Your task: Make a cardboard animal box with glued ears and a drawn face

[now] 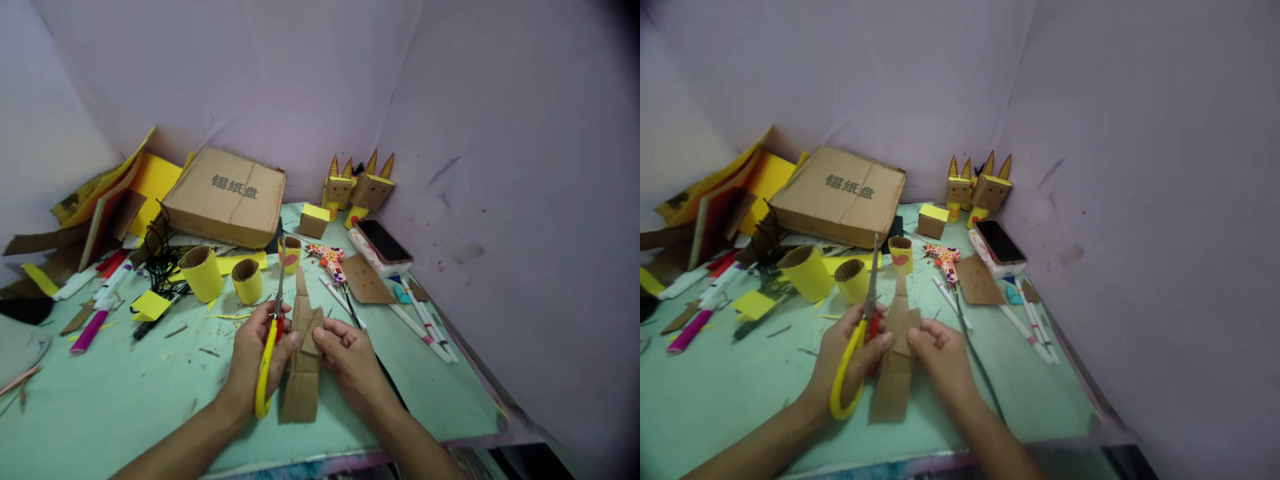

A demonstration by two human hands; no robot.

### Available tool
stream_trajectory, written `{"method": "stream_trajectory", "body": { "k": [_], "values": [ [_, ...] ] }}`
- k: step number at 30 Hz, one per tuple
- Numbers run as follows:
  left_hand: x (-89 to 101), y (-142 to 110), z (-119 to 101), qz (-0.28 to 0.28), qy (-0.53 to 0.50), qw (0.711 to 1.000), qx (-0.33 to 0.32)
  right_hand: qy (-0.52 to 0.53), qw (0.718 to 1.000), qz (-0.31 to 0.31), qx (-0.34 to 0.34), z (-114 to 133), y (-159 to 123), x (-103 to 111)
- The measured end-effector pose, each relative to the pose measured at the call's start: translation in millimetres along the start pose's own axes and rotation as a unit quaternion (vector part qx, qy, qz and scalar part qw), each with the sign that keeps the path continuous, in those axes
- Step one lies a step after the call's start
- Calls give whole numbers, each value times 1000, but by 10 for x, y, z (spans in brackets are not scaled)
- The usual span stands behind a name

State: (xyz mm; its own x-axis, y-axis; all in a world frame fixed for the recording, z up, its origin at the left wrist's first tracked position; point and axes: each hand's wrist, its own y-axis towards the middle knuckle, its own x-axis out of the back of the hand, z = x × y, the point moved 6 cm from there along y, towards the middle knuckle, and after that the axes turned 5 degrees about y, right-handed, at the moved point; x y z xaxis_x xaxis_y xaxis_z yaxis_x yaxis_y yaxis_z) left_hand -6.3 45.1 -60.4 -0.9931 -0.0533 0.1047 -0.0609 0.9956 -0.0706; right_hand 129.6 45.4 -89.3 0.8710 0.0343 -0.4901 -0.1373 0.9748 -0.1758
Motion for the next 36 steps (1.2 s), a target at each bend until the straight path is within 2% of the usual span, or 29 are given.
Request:
{"method": "stream_trajectory", "body": {
  "k": [4, 7, 11, 18, 29, 36],
  "values": [
    [-8, 2, -27, 9, -2, 1000, -4, -16, 1000, 10, 8, -2, -17, -8],
    [-6, -6, -88, 14, 37, 999, -28, -23, 1000, 13, 14, 19, -32, -28],
    [-25, -28, -158, 27, 82, 994, -68, -45, 999, -8, 17, 25, -39, -15],
    [-75, -25, -157, 47, 104, 990, -81, -77, 994, -44, 59, 42, -28, 69],
    [-79, -53, -122, 62, 130, 985, -96, -75, 995, -24, 59, 14, -30, 98],
    [-71, -36, -152, 54, 134, 983, -117, -64, 996, -38, 40, 18, -26, 85]
  ]
}}
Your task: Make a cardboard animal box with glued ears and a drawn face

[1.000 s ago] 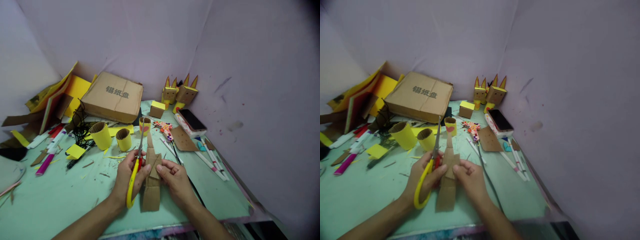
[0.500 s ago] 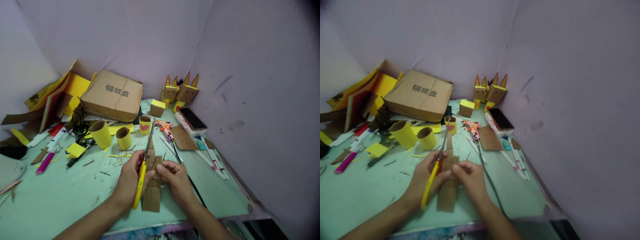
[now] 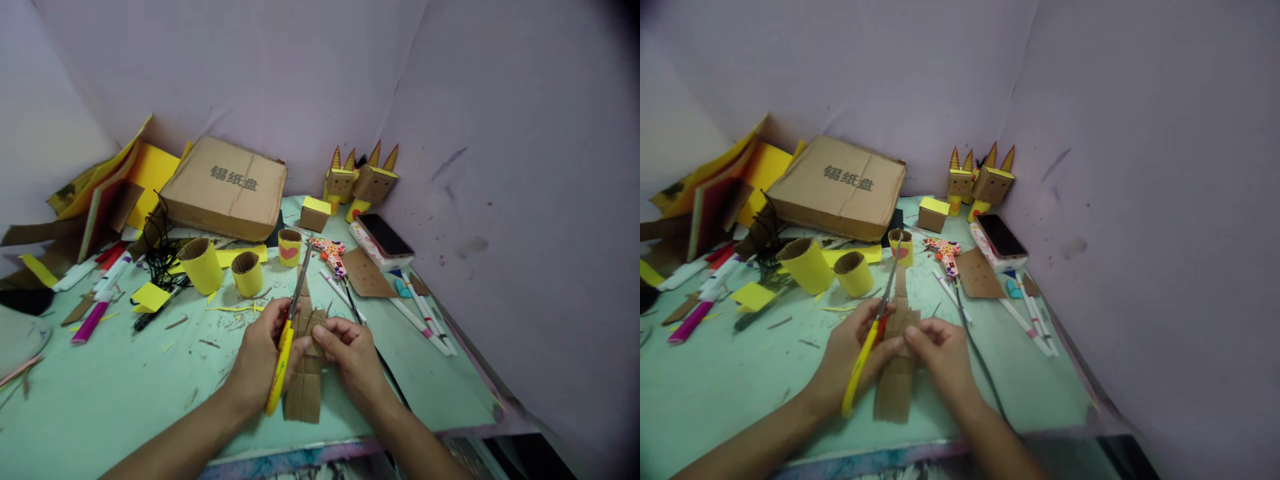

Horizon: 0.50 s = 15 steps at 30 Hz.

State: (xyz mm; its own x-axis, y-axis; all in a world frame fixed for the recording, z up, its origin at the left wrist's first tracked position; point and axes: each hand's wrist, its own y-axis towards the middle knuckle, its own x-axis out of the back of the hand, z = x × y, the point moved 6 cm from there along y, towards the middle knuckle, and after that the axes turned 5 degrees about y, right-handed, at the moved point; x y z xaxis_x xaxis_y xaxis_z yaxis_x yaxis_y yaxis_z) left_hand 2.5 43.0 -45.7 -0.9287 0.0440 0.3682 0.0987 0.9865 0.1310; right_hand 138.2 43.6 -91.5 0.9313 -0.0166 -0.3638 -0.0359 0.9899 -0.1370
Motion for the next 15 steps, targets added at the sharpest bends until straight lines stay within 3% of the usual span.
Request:
{"method": "stream_trajectory", "body": {
  "k": [6, 15],
  "values": [
    [64, 31, 73, -9, -24, 999, 43, 10, 999, -31, -6, 9, 22, 33],
    [28, 25, -31, 37, -51, 998, 17, 38, 999, -1, 6, 22, 30, -19]
  ]
}}
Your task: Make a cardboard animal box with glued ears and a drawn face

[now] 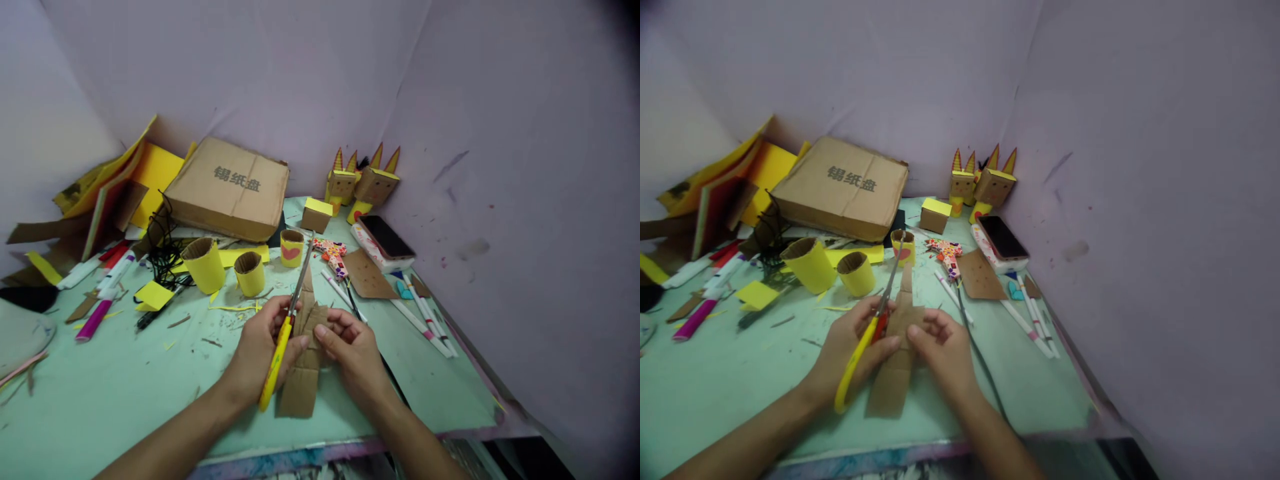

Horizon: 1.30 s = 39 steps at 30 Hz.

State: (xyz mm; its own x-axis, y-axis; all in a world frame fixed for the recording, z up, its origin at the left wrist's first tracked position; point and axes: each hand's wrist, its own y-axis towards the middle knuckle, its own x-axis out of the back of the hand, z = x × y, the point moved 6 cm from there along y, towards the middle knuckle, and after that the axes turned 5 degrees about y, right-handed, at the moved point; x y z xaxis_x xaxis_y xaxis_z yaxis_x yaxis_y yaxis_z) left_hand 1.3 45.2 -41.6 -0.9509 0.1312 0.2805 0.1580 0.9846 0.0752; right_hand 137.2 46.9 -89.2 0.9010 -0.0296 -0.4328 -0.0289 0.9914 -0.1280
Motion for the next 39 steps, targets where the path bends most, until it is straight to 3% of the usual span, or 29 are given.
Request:
{"method": "stream_trajectory", "body": {
  "k": [6, 10, 22, 39],
  "values": [
    [75, 34, 28, -12, 29, 999, 30, 40, 998, 22, -51, -14, -26, -20],
    [44, 41, -1, 10, 37, 999, 28, 19, 995, 52, -83, -64, -31, -44],
    [20, 43, 31, 16, -9, 999, 38, 0, 996, 53, -72, -68, -33, -38],
    [-14, 26, 7, 17, 10, 999, 27, -43, 996, 50, -65, 8, -56, -83]
  ]
}}
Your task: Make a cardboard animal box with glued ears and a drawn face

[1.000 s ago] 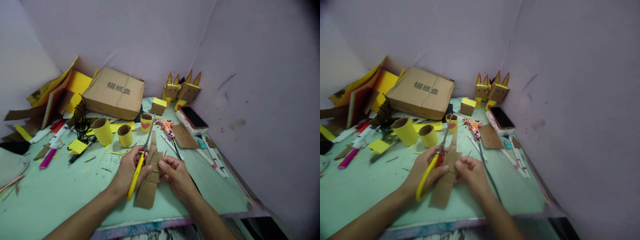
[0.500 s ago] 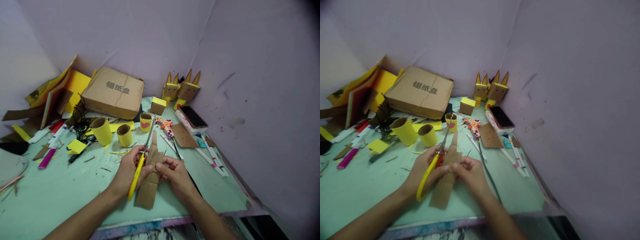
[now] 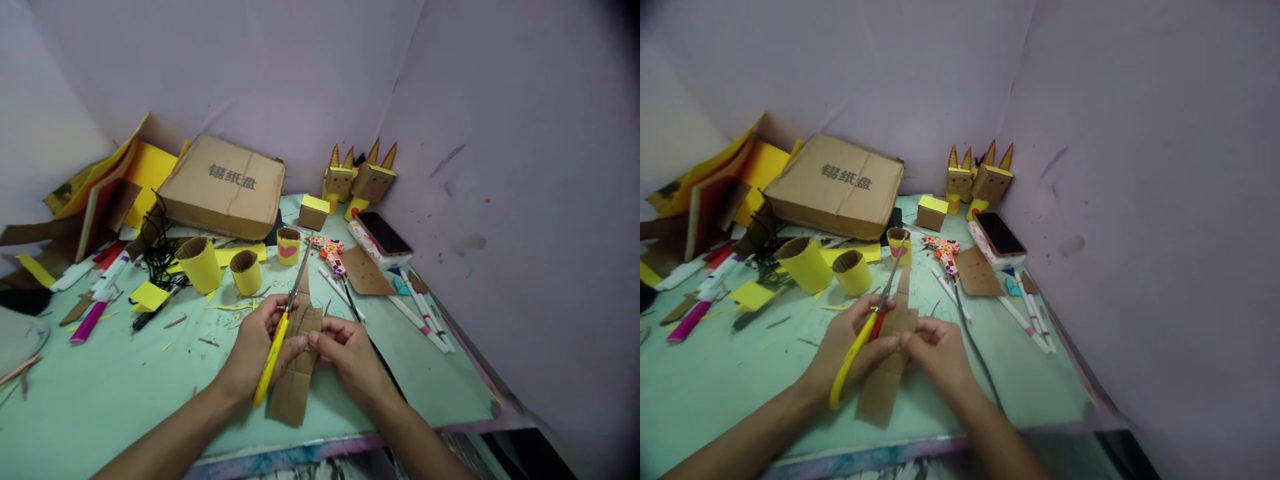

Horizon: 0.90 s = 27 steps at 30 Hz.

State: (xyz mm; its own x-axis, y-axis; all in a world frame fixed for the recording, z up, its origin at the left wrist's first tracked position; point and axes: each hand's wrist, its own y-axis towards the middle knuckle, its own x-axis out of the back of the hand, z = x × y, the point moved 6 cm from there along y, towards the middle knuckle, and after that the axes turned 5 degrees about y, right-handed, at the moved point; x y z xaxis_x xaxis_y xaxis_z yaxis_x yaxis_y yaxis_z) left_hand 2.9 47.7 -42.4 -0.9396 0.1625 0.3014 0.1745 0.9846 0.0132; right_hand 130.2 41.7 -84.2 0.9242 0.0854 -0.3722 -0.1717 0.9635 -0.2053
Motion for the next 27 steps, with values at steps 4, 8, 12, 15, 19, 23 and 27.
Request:
{"method": "stream_trajectory", "body": {
  "k": [4, 8, 12, 15, 19, 23, 27],
  "values": [
    [13, -4, 18, -8, -10, 1000, 12, 11, 1000, -3, -14, -35, 2, 4],
    [12, -6, 28, -11, -20, 1000, 13, 6, 1000, 2, -10, -57, 6, 8],
    [16, -5, 29, -21, -23, 999, 12, 13, 1000, 3, -13, -67, 8, 10],
    [35, -1, 33, -36, -8, 999, 16, 21, 1000, 4, -17, -65, 10, 8],
    [29, 4, 44, -34, -13, 999, 20, 34, 999, 11, -20, -69, 16, -1],
    [10, 4, 31, -23, -24, 999, 10, 39, 999, 8, -15, -63, 15, -3],
    [29, -1, 21, -31, -10, 999, 5, 35, 999, 12, -14, -60, 8, -8]
  ]
}}
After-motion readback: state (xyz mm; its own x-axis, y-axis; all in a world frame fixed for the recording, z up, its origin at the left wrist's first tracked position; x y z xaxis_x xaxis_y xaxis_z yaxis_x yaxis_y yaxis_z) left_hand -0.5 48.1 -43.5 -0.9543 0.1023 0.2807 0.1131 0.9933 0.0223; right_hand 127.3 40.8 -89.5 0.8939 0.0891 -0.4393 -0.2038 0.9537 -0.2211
